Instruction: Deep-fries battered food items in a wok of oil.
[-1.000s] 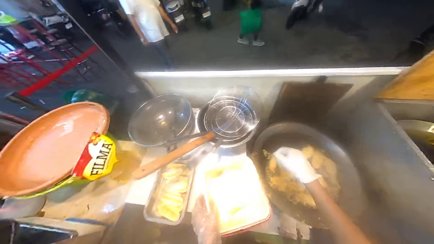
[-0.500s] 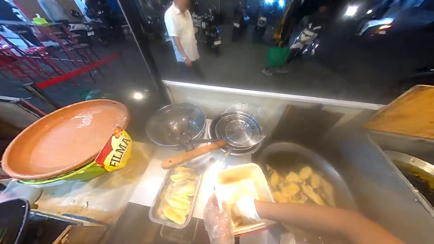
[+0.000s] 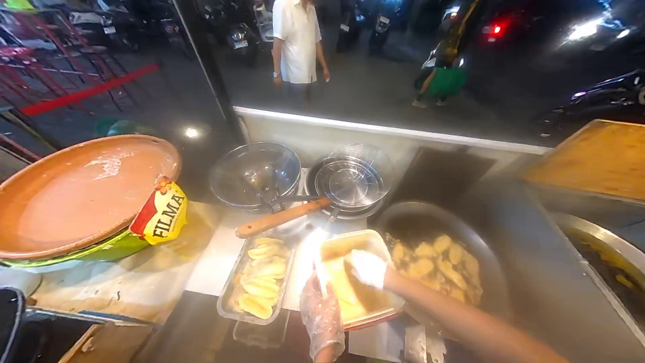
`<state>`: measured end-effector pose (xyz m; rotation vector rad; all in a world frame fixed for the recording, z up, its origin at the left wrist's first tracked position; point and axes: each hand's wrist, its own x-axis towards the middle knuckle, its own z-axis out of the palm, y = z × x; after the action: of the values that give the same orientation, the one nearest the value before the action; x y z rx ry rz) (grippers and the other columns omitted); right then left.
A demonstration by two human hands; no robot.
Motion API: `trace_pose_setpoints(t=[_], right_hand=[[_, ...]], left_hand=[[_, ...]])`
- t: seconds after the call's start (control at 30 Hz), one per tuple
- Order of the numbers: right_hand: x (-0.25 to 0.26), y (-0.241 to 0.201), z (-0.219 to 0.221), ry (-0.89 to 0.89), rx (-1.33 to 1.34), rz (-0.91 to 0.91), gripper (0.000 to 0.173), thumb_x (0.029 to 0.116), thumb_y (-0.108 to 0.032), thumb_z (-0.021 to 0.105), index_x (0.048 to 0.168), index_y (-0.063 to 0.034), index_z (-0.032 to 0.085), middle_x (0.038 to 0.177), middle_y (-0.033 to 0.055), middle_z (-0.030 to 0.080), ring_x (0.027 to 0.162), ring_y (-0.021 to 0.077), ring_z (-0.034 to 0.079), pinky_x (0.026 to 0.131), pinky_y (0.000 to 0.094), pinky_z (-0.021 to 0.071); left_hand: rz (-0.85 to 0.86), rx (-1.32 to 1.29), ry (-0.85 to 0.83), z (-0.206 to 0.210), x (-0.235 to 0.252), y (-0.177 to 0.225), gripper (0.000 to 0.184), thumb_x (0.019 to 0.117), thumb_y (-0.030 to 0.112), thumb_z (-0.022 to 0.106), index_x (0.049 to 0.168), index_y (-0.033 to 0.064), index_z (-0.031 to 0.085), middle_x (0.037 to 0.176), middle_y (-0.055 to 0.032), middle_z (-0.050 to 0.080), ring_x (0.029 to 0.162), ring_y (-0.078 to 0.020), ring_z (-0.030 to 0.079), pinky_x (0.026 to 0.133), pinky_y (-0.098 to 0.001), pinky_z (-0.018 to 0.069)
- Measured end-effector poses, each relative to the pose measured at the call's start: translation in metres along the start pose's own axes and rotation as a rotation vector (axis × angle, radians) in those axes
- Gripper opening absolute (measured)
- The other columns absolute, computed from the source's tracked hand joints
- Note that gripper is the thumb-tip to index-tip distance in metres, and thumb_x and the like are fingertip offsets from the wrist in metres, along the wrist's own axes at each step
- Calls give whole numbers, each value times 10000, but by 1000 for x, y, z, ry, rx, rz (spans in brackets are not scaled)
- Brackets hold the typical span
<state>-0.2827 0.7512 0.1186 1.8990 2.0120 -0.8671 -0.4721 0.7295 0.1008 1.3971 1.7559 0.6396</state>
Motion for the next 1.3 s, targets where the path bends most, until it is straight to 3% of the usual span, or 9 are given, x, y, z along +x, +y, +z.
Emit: trace_pose_setpoints(t=[0.17, 0.27, 0.43, 0.57, 0.77, 0.87, 0.97, 1.03, 1.3], right_hand=[[8, -13, 21, 7, 9, -150, 326, 970, -164, 596, 1268, -56, 671, 1288, 223, 658, 1215, 433, 613, 974, 660, 482], [-12, -19, 4, 2, 34, 6, 340, 1015, -120, 535, 1324, -42, 654, 1398, 223, 596, 1328, 417, 546, 1089, 627, 436], [4, -3, 16, 22, 6, 166, 374, 1013, -160, 560, 1330, 31, 609, 1415, 256, 572, 1359, 412, 525, 1127, 568, 439], [24, -1, 22, 36, 78, 274, 687, 830, -132, 766, 1446, -10, 488, 1345, 280, 599, 1253, 475, 582, 1011, 646, 501], [25, 3, 12, 84, 316, 252, 505, 870, -150, 693, 1356, -91, 567, 1199, 189, 684, 1141, 368, 664, 965, 578, 540], [21, -6, 30, 85, 234, 248, 547, 869, -174, 720, 1366, -37, 537, 1236, 247, 656, 1157, 434, 643, 935, 635, 527], [11, -16, 36, 26, 214, 292, 674, 924, -189, 701, 1493, 42, 421, 1416, 313, 538, 1309, 489, 535, 1059, 669, 440], [7, -17, 32, 49, 233, 293, 723, 910, -181, 720, 1507, 47, 383, 1414, 314, 539, 1319, 488, 527, 1083, 656, 426], [-28, -30, -3, 255, 351, 222, 357, 993, -177, 562, 1309, -15, 599, 1264, 232, 639, 1210, 390, 623, 998, 574, 513]], left_hand=[[-3, -27, 13, -1, -2, 0, 435, 915, 260, 727, 1322, 124, 659, 1222, -102, 706, 1166, -264, 651, 1032, -516, 502], [-3, -38, 12, -1, -3, 1, 444, 915, 270, 724, 1325, 115, 658, 1241, -116, 694, 1182, -269, 642, 1045, -519, 492], [7, -2, 24, 3, 2, -2, 422, 910, 291, 720, 1302, 140, 675, 1199, -91, 710, 1140, -247, 659, 1018, -496, 509], [-2, -34, 11, 4, -1, -5, 443, 899, 281, 726, 1314, 137, 665, 1212, -97, 699, 1148, -256, 651, 1015, -506, 508], [2, -24, 17, 4, 0, -3, 450, 905, 273, 729, 1328, 135, 657, 1223, -98, 699, 1166, -256, 645, 1031, -506, 498], [4, -7, 1, -1, -3, 1, 450, 922, 259, 720, 1338, 102, 647, 1254, -137, 685, 1197, -295, 632, 1048, -536, 481], [17, 2, -14, -1, -6, 4, 486, 928, 249, 716, 1374, 81, 621, 1290, -166, 670, 1231, -336, 614, 1066, -568, 457], [27, 9, -19, -3, -6, 4, 492, 928, 251, 718, 1374, 70, 617, 1275, -178, 673, 1218, -350, 616, 1059, -575, 456], [63, -25, -23, -1, -6, -3, 504, 927, 222, 706, 1378, 28, 596, 1254, -197, 675, 1210, -347, 617, 1066, -552, 458]])
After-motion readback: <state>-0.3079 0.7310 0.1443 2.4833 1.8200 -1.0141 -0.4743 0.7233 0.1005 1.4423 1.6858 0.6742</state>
